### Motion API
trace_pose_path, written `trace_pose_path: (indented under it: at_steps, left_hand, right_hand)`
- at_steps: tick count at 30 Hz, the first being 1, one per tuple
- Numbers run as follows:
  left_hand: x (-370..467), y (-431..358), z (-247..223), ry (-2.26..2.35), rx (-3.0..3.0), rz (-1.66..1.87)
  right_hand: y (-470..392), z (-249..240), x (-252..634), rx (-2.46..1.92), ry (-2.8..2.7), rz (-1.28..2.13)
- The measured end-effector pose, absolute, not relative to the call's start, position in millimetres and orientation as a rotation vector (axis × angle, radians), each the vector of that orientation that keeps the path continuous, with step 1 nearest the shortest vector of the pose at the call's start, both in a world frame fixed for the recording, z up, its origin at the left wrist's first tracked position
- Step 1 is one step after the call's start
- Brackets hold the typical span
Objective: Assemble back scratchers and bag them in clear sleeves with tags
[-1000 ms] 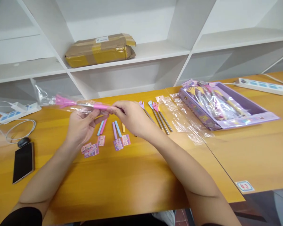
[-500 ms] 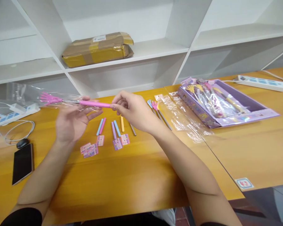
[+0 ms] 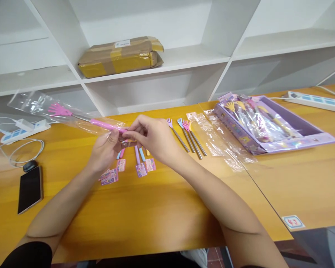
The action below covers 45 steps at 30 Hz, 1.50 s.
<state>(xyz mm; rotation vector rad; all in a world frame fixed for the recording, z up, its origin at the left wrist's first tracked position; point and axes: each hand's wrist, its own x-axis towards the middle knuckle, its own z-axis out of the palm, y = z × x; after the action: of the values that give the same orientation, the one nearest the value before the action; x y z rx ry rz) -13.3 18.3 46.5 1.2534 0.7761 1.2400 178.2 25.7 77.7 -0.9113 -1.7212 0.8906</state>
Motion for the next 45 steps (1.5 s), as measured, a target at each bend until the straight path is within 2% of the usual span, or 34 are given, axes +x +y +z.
trace_pose_path:
  at_steps: [6, 12, 21, 27, 32, 38, 45]
  left_hand:
    - [-12, 23, 39, 0.81, 1.192, 1.266]
    - [-12, 23, 41, 0.894, 1.139, 1.28]
    - [-17, 23, 58, 0.921, 1.11, 1.251]
    - [-18, 23, 64, 0.857, 1.065, 1.172]
    - [-21, 21, 66, 0.866, 1.088, 1.095]
    - [-21, 21, 64, 0.795, 1.127, 1.017]
    - [-20, 21, 59, 0.774, 1.229, 0.976]
  right_hand:
    - [28, 76, 178, -0.867, -1.955, 0.696]
    - [32, 68, 179, -0.73, -2.059, 0.319]
    - [36, 81, 202, -0.684, -2.368, 0.309]
    - [42, 77, 205, -0.55, -2.331, 0.135]
    - [42, 76, 198, -0.396, -2.224, 0.2]
    - [41, 76, 192, -0.46, -2.168, 0.451]
    - [39, 74, 189, -0.596, -2.191, 0.423]
